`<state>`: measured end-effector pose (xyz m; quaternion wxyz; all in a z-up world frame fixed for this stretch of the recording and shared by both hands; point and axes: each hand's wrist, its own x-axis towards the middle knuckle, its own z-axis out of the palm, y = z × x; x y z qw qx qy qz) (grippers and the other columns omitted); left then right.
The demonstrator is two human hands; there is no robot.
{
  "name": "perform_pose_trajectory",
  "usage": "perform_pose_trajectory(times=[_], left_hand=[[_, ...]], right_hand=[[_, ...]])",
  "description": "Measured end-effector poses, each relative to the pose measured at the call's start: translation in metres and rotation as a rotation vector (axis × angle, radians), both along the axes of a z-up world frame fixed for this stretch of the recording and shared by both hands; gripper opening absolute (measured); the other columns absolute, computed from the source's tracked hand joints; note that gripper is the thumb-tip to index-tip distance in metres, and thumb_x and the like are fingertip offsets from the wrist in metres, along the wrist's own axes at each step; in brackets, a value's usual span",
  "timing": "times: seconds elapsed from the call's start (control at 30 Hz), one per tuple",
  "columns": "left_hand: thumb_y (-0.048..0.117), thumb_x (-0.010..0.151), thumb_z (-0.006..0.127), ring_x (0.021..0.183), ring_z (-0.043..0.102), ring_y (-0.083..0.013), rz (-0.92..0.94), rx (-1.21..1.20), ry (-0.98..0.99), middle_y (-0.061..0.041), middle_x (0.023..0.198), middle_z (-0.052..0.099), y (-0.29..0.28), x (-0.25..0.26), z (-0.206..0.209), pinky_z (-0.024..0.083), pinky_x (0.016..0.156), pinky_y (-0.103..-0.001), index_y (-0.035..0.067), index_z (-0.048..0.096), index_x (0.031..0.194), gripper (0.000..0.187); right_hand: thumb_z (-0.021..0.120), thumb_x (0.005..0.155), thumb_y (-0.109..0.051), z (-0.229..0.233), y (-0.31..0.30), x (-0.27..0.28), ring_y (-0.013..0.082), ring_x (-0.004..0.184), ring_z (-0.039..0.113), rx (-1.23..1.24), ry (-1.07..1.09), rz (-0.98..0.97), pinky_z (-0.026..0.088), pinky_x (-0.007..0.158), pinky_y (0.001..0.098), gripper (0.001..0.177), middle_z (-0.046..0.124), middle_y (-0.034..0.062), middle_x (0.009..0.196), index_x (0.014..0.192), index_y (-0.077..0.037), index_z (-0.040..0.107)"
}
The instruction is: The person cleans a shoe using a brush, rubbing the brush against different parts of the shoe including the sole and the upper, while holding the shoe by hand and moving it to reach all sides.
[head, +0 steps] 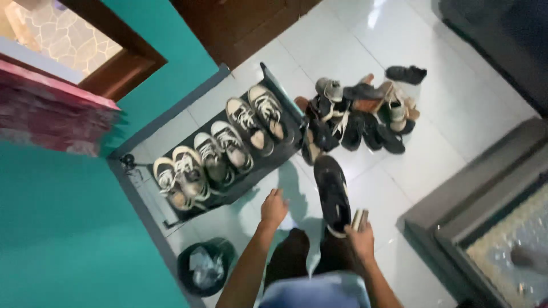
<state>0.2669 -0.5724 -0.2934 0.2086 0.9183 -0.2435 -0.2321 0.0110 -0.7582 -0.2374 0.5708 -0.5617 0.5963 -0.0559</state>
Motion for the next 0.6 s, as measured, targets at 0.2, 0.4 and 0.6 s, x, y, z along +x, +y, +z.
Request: perform_pose_trajectory(times=[0.2, 0.4, 0.6], left_hand=[[0.029, 0.091, 0.068, 0.128, 0.056, -0.0377, 0.298, 0.207, -0.169, -0.016, 0.148, 0.051, 0.023, 0.012, -0.092, 0.05, 0.102, -0.047, 0.007, 0.046, 0.148, 0.065], [0.028, 0.096, 0.065, 0.128, 0.054, -0.038, 0.388, 0.443, -0.051, -0.016, 0.16, 0.035, 0.03, 0.049, -0.113, 0.051, 0.097, -0.05, 0.004, 0.033, 0.155, 0.072], [0.025, 0.093, 0.066, 0.126, 0.056, -0.037, 0.38, 0.377, -0.089, -0.02, 0.159, 0.037, 0.031, 0.052, -0.127, 0.055, 0.094, -0.045, -0.003, 0.032, 0.154, 0.076]], right_hand=[[0.076, 0.08, -0.01, -0.067, -0.02, -0.001, 0.0212, 0.064, 0.061, 0.144, 0.088, 0.079, 0.05, 0.054, 0.0356, 0.038, 0.065, 0.014, 0.082, 0.11, 0.004, 0.057], [0.073, 0.081, -0.005, -0.112, -0.038, 0.021, 0.0229, 0.065, 0.063, 0.231, 0.187, 0.217, 0.052, 0.055, 0.037, 0.04, 0.065, 0.0169, 0.085, 0.114, 0.004, 0.053], [0.072, 0.081, -0.003, -0.152, -0.03, 0.03, 0.0236, 0.082, 0.068, 0.346, 0.061, 0.15, 0.061, 0.066, 0.0367, 0.05, 0.063, 0.0175, 0.102, 0.125, 0.004, 0.049]])
